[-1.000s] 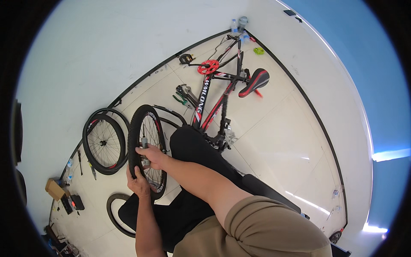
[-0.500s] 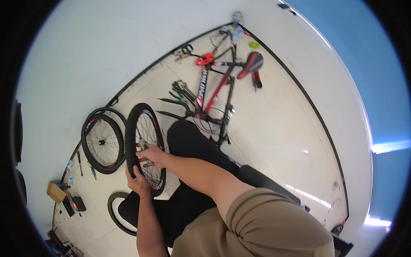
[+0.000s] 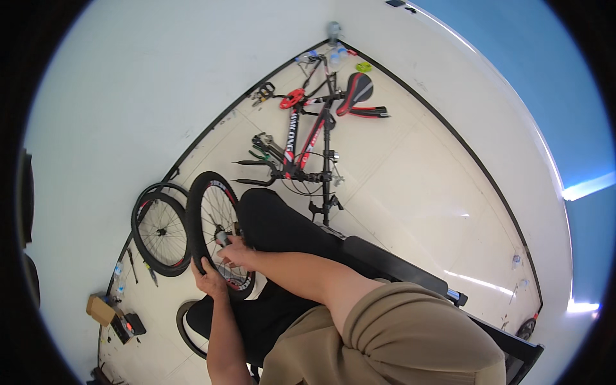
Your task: The person removes a bicycle tire from a wheel using tire levers, then installs a new tire onto the same wheel by hand and with tire levers. The person works while seated on a chair on the floor.
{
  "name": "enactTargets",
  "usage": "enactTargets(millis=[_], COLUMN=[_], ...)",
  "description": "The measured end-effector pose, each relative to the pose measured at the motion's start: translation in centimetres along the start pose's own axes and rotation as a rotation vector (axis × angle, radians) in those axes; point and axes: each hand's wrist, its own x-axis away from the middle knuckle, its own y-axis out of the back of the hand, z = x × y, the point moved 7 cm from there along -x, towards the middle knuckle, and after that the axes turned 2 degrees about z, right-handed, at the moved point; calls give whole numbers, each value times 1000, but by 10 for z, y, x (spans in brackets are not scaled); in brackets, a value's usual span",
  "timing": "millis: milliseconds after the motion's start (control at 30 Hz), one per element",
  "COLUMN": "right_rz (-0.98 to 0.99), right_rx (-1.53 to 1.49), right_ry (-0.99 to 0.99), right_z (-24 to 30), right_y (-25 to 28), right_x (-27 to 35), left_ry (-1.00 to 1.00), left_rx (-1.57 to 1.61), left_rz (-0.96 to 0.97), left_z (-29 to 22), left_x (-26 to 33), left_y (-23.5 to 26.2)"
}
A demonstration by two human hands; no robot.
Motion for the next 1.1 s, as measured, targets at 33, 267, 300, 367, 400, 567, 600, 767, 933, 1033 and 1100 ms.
enactTargets(millis=[33, 267, 300, 367, 400, 567, 600, 767, 933, 1033, 1100], right_rz=[-9, -76, -79, -70, -69, -101, -97, -174, -176, -80, -42], right_rx=[-7, 6, 16, 67, 77, 107, 94, 161, 330, 251, 214], right_ry=[1, -31, -35, -57, -58, -29, -27, 9, -16, -3, -46], right_z=[-2, -27, -33, -41, -49, -63, -64, -56, -55, -39, -40], right_y=[3, 4, -1, -6, -7, 1, 3, 21, 17, 7, 11], right_x=[3, 8, 11, 14, 13, 8, 6, -6, -15, -15, -18], left_ry=[69, 75, 69, 76, 83, 119, 129, 115, 189, 29, 56], left_rx=[-35, 34, 33, 61, 64, 24, -10, 41, -38, -141, -113], left_rz=[14, 19, 10, -3, -6, -7, -1, 16, 56, -79, -75], left_z=[1, 17, 23, 39, 45, 49, 47, 57, 51, 42, 35], left_x=[0, 2, 4, 9, 11, 14, 14, 9, 9, 8, 10], left_y=[-2, 9, 14, 19, 22, 28, 27, 17, 27, 26, 19])
